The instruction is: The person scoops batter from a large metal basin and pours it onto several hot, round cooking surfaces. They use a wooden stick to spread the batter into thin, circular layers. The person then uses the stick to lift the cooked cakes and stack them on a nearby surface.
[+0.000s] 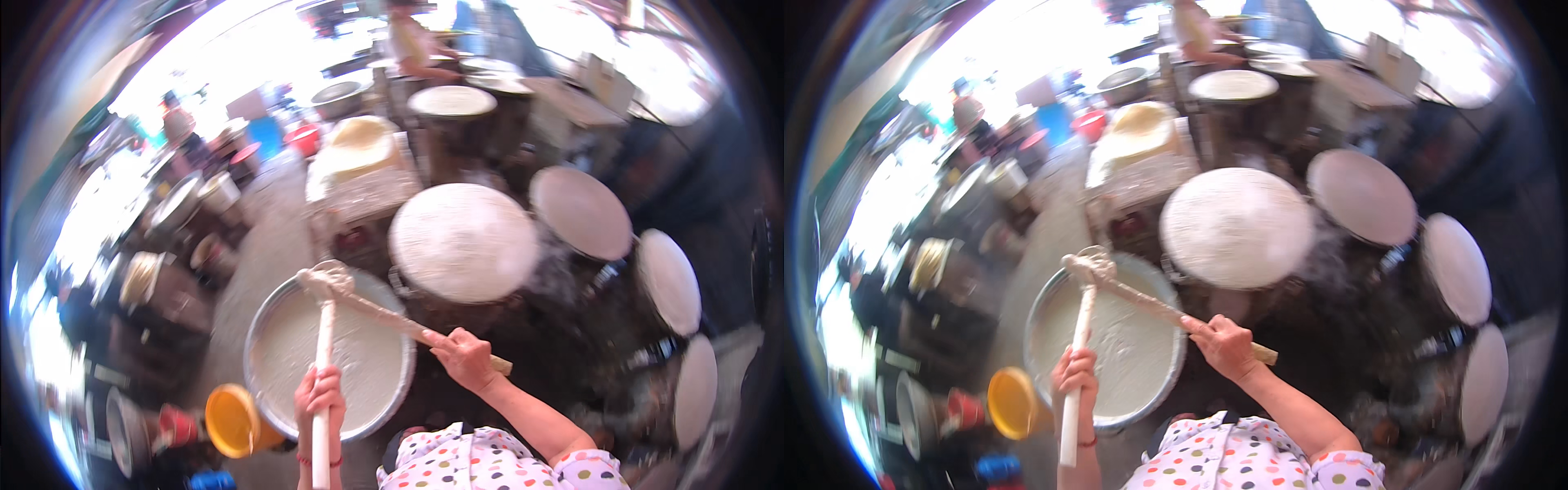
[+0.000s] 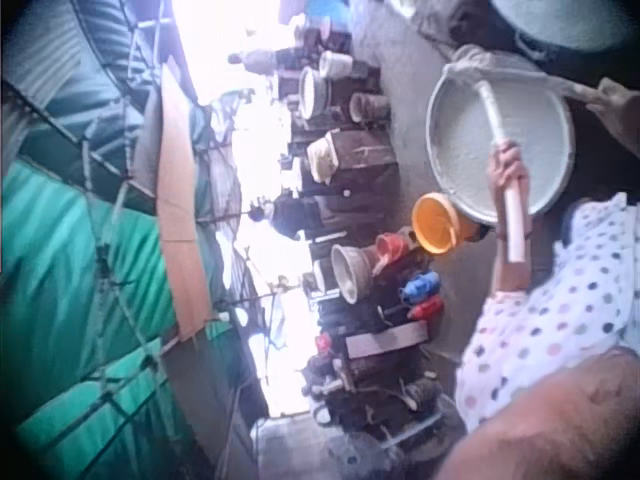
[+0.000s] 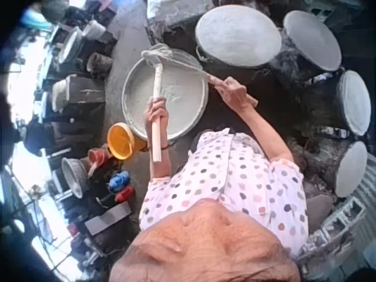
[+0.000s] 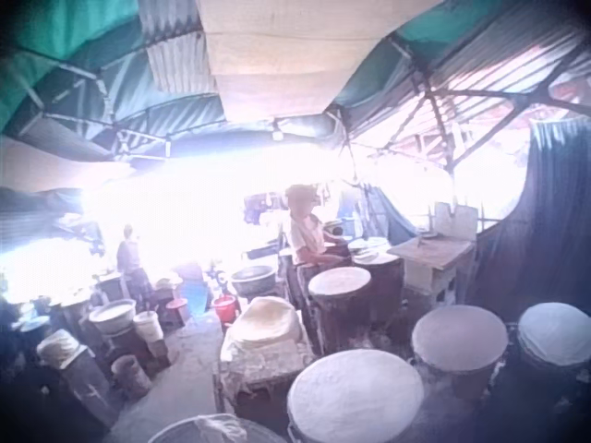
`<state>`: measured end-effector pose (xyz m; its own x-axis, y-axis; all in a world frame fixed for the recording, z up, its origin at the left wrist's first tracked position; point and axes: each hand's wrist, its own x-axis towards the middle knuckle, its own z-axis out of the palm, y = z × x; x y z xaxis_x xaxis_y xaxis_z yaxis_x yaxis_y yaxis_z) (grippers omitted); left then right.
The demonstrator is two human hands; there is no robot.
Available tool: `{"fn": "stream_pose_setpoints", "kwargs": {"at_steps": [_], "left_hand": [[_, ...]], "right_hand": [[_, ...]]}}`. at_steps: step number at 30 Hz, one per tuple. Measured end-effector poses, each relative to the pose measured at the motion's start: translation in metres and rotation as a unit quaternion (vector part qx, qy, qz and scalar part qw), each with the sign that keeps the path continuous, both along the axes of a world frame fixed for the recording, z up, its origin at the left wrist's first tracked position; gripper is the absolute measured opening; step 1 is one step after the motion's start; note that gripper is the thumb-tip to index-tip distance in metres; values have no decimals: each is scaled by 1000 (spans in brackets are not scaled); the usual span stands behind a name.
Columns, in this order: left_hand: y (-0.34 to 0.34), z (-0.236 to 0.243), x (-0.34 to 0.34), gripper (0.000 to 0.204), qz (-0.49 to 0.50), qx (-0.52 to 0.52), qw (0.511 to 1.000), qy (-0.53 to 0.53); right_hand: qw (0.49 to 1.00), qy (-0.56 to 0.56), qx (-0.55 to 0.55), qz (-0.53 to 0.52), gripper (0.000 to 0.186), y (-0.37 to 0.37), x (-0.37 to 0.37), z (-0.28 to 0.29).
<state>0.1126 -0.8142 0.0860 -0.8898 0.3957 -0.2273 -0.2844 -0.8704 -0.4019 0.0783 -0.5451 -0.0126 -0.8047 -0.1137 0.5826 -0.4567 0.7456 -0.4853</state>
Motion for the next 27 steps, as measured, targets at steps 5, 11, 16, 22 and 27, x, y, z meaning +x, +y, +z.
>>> {"fn": "stream_pose_setpoints", "kwargs": {"at_steps": [5,11,16,22,27], "left_hand": [[67,11,-24,45,-136,22,988,70],[207,41,-13,46,-404,45,913,40],[335,56,60,48,-614,63,787,-9],[452,48,205,51,-792,122,591,-98],[518,37,353,44,-885,133,436,-97]], "right_hand": [[986,52,15,-155,41,66,59,-10],[913,38,-54,-403,47,122,201,-19],[784,39,-106,-611,47,111,349,-33],[573,7,-103,-813,46,45,507,-68],[365,210,-440,-793,38,50,568,-61]]}}
